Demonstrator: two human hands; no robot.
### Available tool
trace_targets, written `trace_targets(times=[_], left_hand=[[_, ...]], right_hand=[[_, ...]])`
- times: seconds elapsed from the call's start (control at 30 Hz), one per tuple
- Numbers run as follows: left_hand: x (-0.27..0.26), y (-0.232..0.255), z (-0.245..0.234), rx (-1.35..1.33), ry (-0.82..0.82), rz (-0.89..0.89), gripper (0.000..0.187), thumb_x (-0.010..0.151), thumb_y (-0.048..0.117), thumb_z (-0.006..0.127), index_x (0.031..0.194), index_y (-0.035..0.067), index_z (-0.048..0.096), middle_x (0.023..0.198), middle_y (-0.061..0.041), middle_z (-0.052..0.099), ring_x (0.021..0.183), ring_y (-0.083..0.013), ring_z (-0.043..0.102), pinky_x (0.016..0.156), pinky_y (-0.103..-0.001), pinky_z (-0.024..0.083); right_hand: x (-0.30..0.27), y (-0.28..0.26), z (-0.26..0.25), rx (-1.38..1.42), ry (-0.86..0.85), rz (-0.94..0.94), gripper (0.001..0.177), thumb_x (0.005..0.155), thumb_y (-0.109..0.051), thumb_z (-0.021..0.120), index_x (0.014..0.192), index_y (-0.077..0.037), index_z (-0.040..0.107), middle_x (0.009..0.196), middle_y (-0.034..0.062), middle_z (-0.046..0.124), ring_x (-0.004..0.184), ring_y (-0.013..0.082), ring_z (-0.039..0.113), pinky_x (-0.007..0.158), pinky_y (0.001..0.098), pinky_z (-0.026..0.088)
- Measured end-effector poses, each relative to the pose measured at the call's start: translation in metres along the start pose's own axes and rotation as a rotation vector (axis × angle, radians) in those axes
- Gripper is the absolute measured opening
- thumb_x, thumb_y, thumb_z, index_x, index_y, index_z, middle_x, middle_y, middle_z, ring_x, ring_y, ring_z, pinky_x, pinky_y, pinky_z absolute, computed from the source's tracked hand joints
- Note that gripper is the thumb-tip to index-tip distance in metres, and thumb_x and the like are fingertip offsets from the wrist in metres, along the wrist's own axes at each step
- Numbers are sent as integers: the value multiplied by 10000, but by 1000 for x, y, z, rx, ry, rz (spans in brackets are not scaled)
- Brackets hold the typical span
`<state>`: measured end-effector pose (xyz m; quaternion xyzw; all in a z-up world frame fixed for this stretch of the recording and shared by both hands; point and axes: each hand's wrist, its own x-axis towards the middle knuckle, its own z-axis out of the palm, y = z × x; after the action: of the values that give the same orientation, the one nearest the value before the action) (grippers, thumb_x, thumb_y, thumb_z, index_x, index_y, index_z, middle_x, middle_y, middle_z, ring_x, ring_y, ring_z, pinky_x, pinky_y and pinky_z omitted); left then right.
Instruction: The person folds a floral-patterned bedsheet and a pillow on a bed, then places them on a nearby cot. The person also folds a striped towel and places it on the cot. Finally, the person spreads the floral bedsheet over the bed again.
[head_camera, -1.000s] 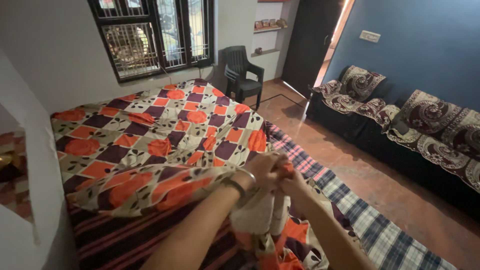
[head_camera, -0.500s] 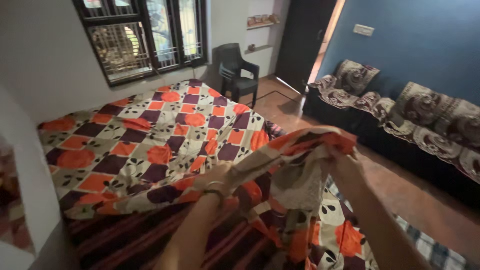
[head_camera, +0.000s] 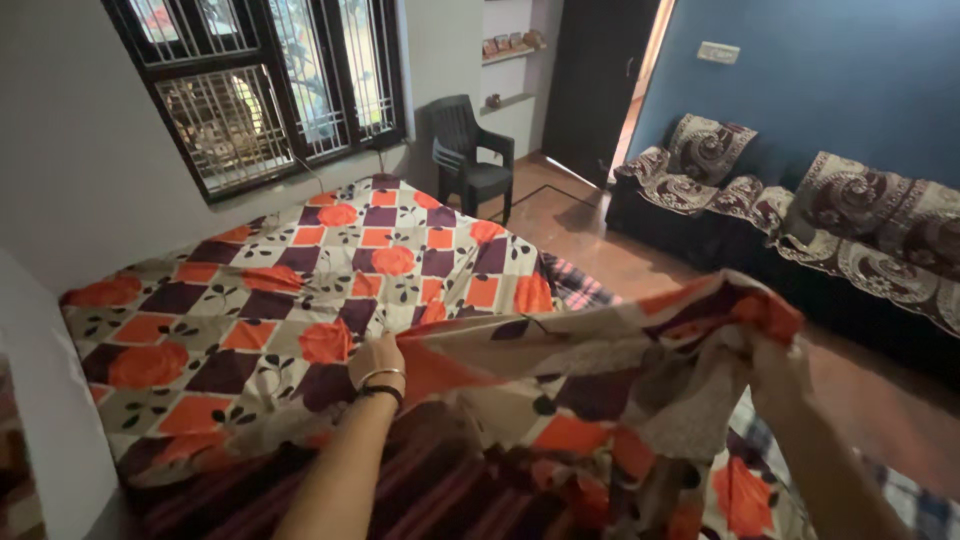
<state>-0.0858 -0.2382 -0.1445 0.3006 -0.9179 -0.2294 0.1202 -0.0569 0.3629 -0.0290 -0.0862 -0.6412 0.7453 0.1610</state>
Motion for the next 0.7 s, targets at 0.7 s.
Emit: trace_targets(times=[0.7], left_hand=[[332,368,-118,-230,202,693,339,1028,228,424,1256,68,617,1219,-258,666,1157,-443,629,978,-527,507]], right_hand=[[222,-83,194,-250,388,-905,438,816,-91,686,1248,-52,620,1037,56,697,893,155,629,770,332,510]])
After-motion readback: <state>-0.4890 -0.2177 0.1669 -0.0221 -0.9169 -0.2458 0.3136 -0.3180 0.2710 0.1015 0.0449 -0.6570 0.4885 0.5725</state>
